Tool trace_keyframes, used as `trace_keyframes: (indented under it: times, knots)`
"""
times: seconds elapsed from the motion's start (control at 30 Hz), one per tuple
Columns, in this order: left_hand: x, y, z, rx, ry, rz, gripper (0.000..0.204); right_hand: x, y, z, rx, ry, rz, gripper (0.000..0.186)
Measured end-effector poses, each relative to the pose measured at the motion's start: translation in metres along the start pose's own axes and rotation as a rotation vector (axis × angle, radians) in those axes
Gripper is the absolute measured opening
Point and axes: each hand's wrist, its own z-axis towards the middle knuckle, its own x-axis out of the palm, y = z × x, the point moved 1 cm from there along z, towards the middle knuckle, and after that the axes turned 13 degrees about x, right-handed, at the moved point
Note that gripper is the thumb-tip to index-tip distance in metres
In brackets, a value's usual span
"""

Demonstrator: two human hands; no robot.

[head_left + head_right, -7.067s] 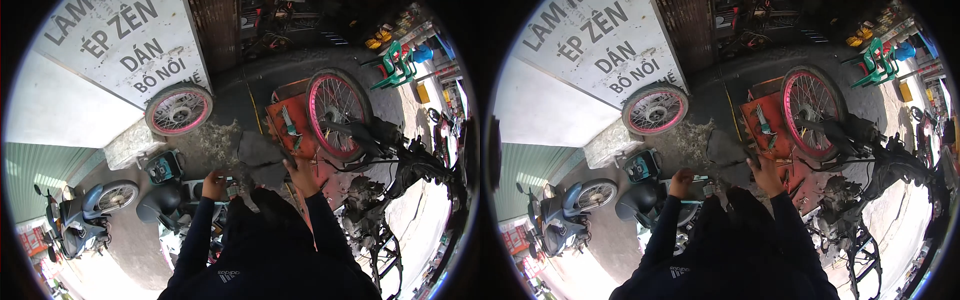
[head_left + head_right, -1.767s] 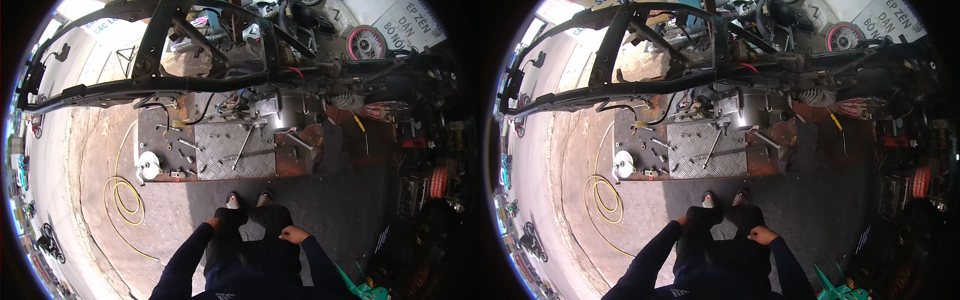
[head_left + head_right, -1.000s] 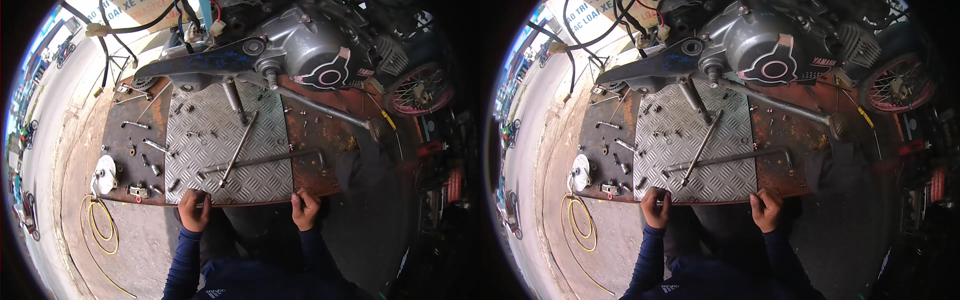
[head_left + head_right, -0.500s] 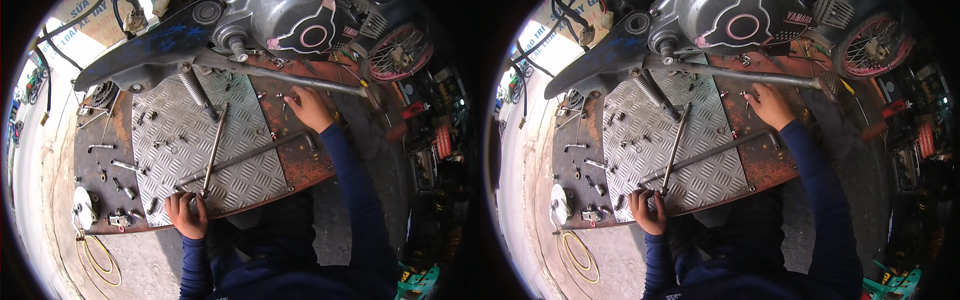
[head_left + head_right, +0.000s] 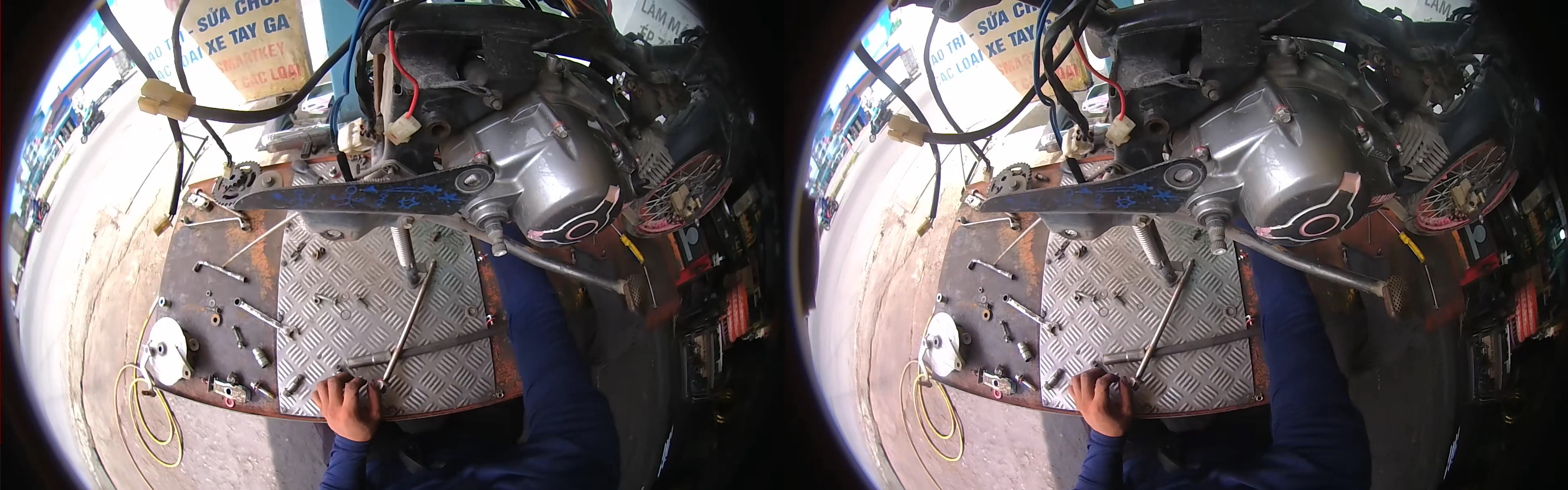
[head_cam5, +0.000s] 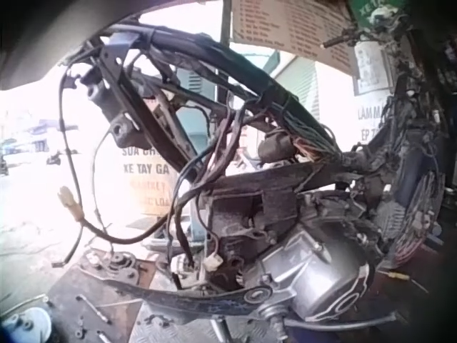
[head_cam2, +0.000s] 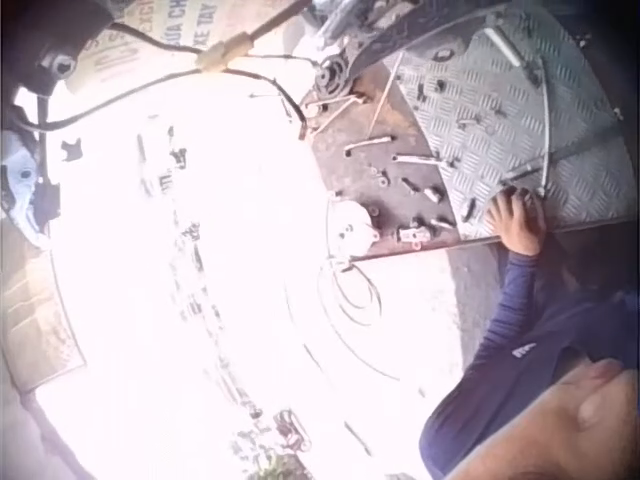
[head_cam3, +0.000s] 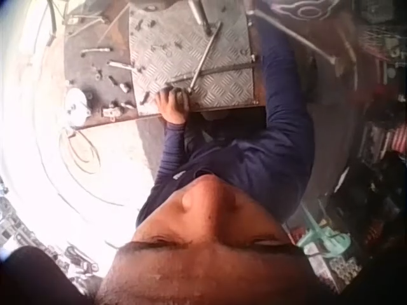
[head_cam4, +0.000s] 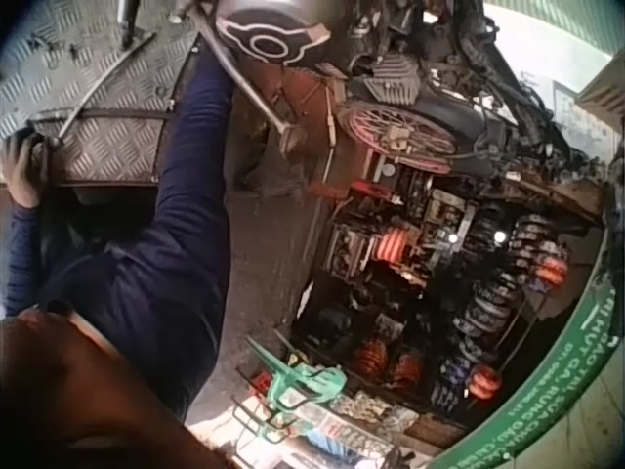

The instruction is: Repairing and cleaning parts of a motorcycle engine and frame.

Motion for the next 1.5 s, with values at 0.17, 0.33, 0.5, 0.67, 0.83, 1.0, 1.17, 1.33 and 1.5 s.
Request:
trace_keyframes:
  times: [0.17,0.33,0.5,0.67,0.83,1.0,1.17,1.33,1.5]
  knots:
    - [0.001,0.001,0.000,-0.008,0.021,0.005,0.020,0.008,-0.011,-0.029,0.034,-0.022,-0.053,0.023]
    - [0.000,-0.001,0.001,-0.007,-0.007,0.013,0.022,-0.009,-0.019,-0.066,0.057,-0.049,-0.117,0.023]
    - [-0.001,-0.002,-0.003,-0.003,-0.057,-0.003,0.026,-0.038,-0.024,-0.099,0.088,-0.091,-0.183,0.022]
    - [-0.003,-0.004,-0.006,0.042,-0.086,-0.045,0.027,-0.067,-0.036,-0.114,0.140,-0.144,-0.265,0.021]
    - [-0.002,0.002,-0.011,0.055,-0.100,-0.045,0.030,-0.110,-0.012,-0.125,0.143,0.078,-0.679,0.019]
    - [-0.003,-0.001,-0.008,0.058,-0.111,-0.043,0.027,-0.137,-0.029,-0.115,0.065,0.083,-0.357,0.009]
    - [-0.002,-0.003,-0.007,0.055,-0.133,-0.047,0.025,-0.137,-0.034,-0.110,0.409,0.084,0.167,0.017]
    - [-0.001,-0.001,-0.008,0.073,-0.131,-0.036,0.025,-0.118,-0.017,-0.121,0.195,0.098,0.416,0.028]
    - [-0.003,-0.005,-0.006,0.077,-0.120,-0.044,0.023,-0.129,0.003,-0.153,-0.337,0.356,-0.157,0.030]
